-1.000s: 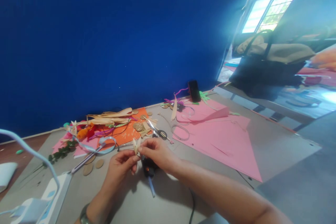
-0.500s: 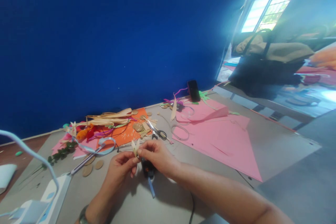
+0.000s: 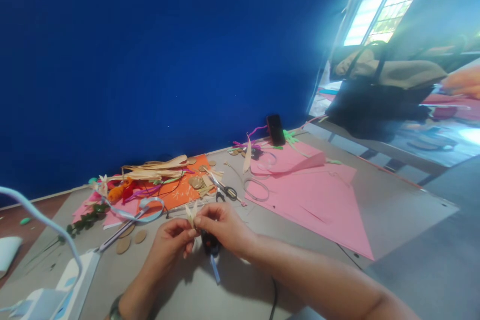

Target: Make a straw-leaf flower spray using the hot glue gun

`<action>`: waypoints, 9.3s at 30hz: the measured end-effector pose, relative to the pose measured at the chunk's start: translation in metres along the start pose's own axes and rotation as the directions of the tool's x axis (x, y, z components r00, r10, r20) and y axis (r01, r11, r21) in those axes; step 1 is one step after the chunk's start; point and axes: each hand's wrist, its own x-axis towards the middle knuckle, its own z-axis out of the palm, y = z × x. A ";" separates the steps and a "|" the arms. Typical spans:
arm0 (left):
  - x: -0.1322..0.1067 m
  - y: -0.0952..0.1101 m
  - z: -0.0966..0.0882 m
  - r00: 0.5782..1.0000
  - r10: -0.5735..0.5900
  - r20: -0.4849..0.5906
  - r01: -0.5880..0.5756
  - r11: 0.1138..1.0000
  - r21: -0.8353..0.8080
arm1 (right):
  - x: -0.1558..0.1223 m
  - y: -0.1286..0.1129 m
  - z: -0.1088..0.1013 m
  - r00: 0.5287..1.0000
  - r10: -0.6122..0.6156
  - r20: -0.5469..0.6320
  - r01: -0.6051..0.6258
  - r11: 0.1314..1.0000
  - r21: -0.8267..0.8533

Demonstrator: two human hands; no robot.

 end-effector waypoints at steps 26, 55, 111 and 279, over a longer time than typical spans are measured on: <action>-0.007 0.007 0.000 0.997 -0.063 0.054 0.065 0.997 -0.041 | -0.011 -0.014 0.003 0.989 -0.144 -0.013 0.141 0.980 -0.143; -0.003 0.000 -0.006 0.992 -0.064 0.104 0.068 0.997 -0.035 | -0.012 -0.003 0.010 0.987 -0.126 -0.100 0.122 0.991 -0.046; 0.003 -0.003 -0.011 0.999 0.052 0.012 -0.050 0.989 -0.137 | -0.010 0.003 0.008 0.925 -0.373 -0.071 0.341 0.899 -0.276; -0.018 -0.007 0.004 0.874 0.478 -0.088 -0.401 0.811 0.426 | -0.017 0.005 0.002 0.573 -0.805 0.157 0.602 0.283 -0.747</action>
